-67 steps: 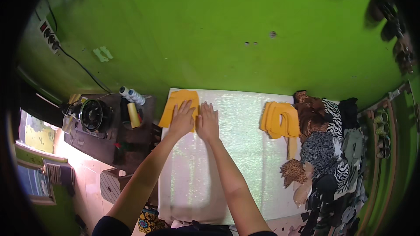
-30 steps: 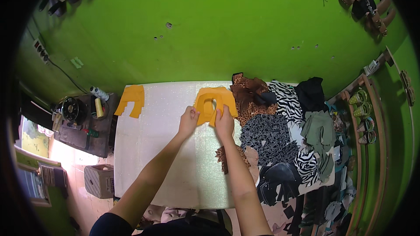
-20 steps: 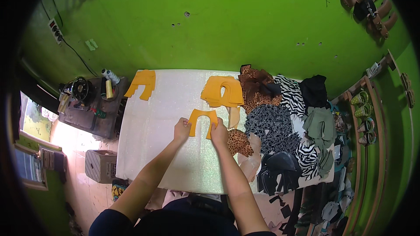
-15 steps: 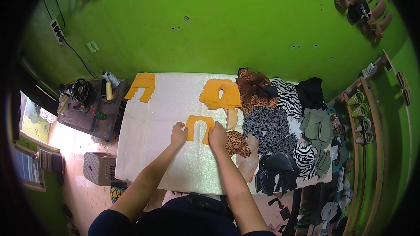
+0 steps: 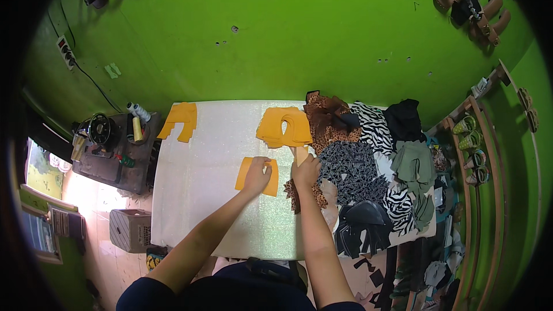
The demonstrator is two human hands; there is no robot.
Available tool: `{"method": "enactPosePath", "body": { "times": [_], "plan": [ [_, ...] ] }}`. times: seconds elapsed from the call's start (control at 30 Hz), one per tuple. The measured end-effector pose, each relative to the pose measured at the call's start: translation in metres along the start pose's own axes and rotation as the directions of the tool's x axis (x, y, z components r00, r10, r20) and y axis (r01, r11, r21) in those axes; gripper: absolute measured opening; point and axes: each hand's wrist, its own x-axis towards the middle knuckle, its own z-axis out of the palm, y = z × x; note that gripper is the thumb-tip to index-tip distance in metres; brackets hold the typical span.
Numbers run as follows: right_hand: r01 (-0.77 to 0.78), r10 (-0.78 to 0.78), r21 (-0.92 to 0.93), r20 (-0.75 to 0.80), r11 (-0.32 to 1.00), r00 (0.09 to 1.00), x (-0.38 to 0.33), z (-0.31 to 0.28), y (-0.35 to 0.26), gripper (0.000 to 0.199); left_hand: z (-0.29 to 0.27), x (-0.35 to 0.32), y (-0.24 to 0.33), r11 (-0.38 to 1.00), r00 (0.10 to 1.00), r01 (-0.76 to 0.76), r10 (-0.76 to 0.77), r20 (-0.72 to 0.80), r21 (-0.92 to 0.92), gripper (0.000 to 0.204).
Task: Sorting and stacking yellow shoe upper components on a work table.
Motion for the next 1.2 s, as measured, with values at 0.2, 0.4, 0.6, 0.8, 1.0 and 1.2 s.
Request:
{"method": "enactPosePath", "body": {
  "times": [0.2, 0.4, 0.6, 0.8, 1.0, 1.2],
  "plan": [
    [0.002, 0.001, 0.107, -0.025, 0.994, 1.000, -0.001, 0.001, 0.014, 0.031, 0.010, 0.000, 0.007, 0.989, 0.996, -0.011, 0.023, 0.082, -0.149, 0.022],
    [-0.051, 0.036, 0.275, 0.061, 0.960, 0.998, 0.004, -0.012, 0.016, 0.016, 0.003, 0.001, 0.016, 0.983, 0.954, 0.087, -0.035, 0.299, -0.161, 0.023],
    [-0.087, -0.014, 0.642, 0.150, 0.762, 0.989, -0.009, -0.013, -0.001, 0.014, 0.023, 0.001, 0.018, 0.980, 0.957, 0.074, -0.018, 0.288, -0.183, 0.047],
    [-0.390, -0.143, 0.792, 0.504, 0.470, 0.852, -0.016, -0.022, -0.008, 0.013, 0.017, 0.010, 0.002, 0.893, 0.911, 0.243, -0.076, 0.405, -0.378, 0.055],
    [-0.496, -0.216, 0.827, 0.552, 0.266, 0.805, -0.015, -0.023, -0.002, 0.012, 0.008, 0.015, -0.015, 0.742, 0.887, 0.330, -0.032, 0.462, -0.584, 0.060],
    [-0.467, -0.244, 0.831, 0.541, 0.302, 0.805, -0.020, -0.022, -0.007, 0.012, 0.002, 0.014, -0.015, 0.766, 0.877, 0.347, -0.060, 0.477, -0.542, 0.059]
  ]
}}
